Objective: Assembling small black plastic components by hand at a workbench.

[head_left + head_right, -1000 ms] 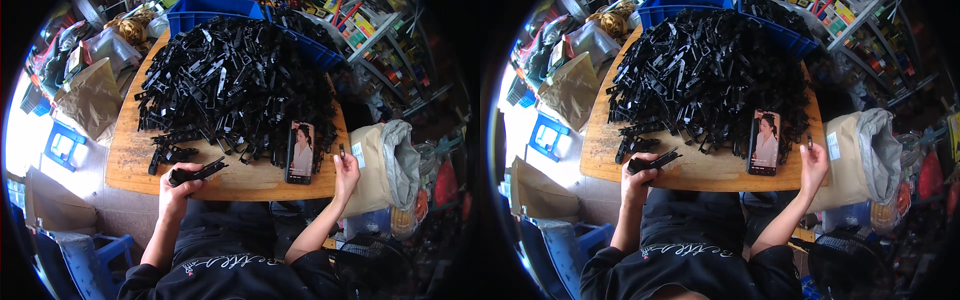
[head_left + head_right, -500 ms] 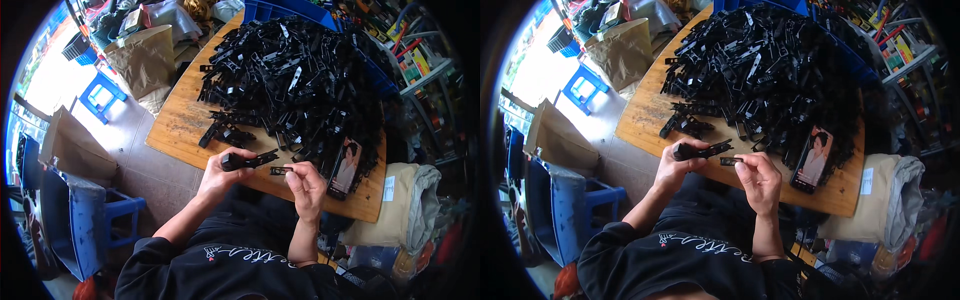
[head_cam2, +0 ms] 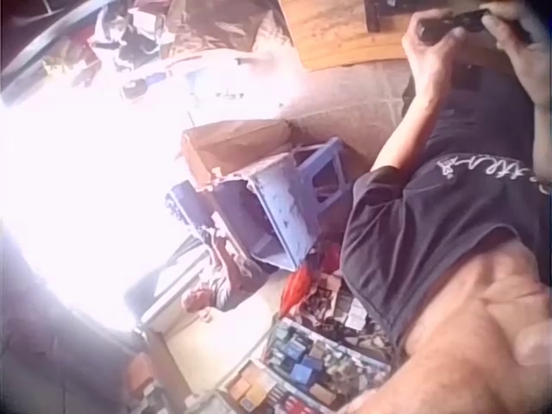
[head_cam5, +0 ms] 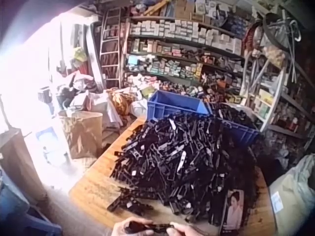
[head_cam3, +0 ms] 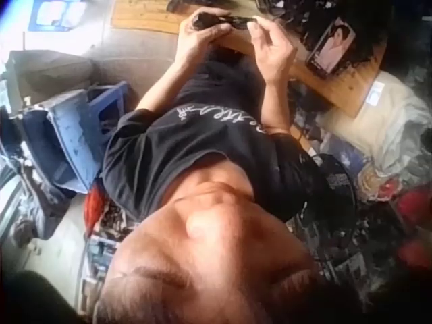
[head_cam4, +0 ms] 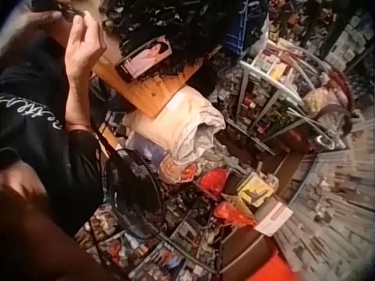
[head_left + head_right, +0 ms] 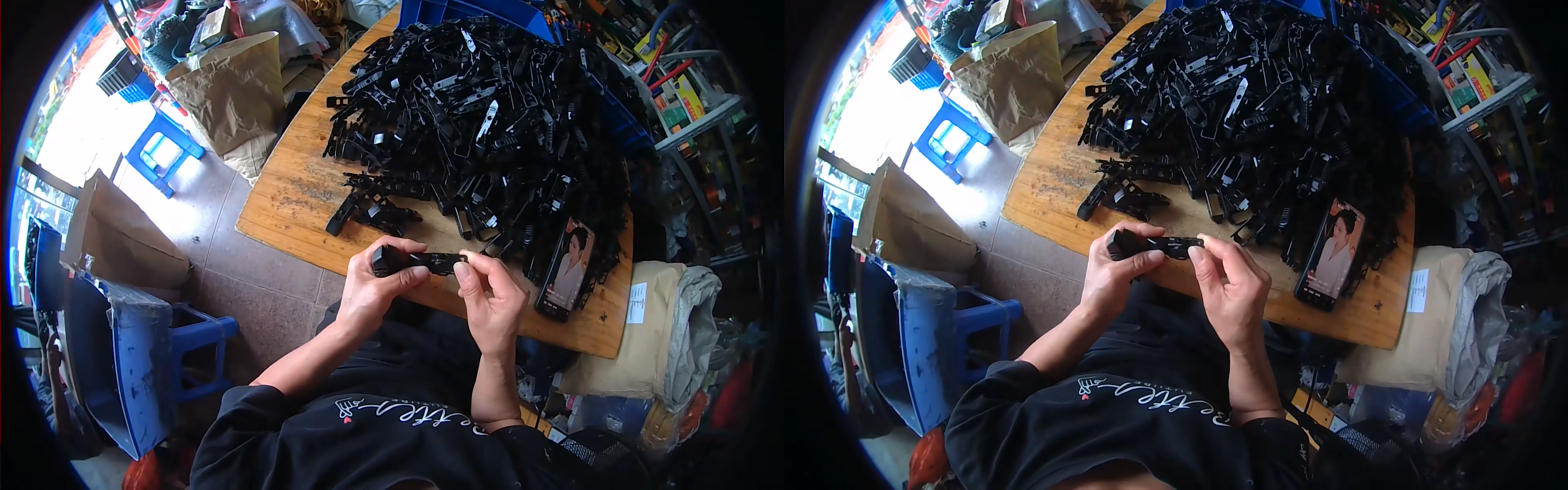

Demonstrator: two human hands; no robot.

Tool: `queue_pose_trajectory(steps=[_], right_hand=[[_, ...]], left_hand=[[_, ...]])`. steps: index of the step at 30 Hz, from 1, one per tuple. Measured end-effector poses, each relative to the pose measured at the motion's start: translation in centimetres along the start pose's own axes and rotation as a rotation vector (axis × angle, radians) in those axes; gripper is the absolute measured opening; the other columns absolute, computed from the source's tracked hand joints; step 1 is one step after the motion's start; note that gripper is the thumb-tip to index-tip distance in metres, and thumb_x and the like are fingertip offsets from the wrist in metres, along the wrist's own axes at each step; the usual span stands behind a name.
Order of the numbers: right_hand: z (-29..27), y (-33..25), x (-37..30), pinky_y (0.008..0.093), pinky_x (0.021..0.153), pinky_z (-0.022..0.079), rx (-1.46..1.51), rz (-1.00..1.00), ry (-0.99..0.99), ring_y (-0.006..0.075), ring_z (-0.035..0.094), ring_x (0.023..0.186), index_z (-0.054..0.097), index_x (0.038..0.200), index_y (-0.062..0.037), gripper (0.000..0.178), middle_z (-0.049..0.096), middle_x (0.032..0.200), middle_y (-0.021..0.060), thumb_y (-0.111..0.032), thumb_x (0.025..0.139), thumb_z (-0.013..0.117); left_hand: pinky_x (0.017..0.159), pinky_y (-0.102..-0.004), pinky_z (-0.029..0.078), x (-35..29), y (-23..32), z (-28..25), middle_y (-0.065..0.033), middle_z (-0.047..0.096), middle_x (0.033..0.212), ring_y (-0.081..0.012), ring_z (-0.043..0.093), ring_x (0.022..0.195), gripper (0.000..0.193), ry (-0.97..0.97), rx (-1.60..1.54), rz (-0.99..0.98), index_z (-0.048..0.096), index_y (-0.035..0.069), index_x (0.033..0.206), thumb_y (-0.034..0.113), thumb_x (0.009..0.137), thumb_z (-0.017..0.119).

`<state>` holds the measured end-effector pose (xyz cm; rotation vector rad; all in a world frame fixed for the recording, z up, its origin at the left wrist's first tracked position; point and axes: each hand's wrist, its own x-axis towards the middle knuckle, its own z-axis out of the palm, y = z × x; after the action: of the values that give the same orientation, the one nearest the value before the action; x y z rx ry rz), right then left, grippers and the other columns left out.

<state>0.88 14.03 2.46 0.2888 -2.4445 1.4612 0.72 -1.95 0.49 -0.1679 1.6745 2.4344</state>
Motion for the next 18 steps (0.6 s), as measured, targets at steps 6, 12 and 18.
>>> queue_pose_trajectory(steps=[6,12,18], right_hand=[[0.8,0.8,-0.6,0.0182,0.05,0.042,0.009,-0.04,0.128,0.0047,0.05,0.058,0.061,0.097,0.0023,0.017,0.057,0.073,0.0015,-0.007,0.082,0.062],[1.1,0.6,-0.7,0.0172,0.05,0.041,0.016,0.018,0.098,0.0038,0.049,0.055,0.061,0.098,0.0015,0.019,0.056,0.067,0.0001,-0.007,0.081,0.064],[2.1,0.2,-1.6,0.0171,0.051,0.04,0.084,0.054,0.125,0.0029,0.048,0.055,0.061,0.099,0.0011,0.021,0.056,0.066,-0.0019,-0.008,0.081,0.065]], left_hand=[[0.058,-0.0178,0.037,-0.1,-0.7,1.0,0.0028,0.055,0.072,-0.0035,0.046,0.064,0.025,0.081,0.035,0.088,0.06,0.002,0.097,0.01,0.075,0.07],[0.065,-0.0189,0.045,-0.1,-0.6,0.2,-0.0005,0.058,0.08,-0.006,0.053,0.07,0.03,0.051,0.055,0.049,0.059,0.002,0.1,0.008,0.073,0.071],[0.061,-0.0177,0.039,-1.0,-1.0,0.9,0.0017,0.055,0.075,-0.0035,0.047,0.069,0.026,0.163,0.117,0.224,0.059,0.001,0.099,0.01,0.077,0.069]])
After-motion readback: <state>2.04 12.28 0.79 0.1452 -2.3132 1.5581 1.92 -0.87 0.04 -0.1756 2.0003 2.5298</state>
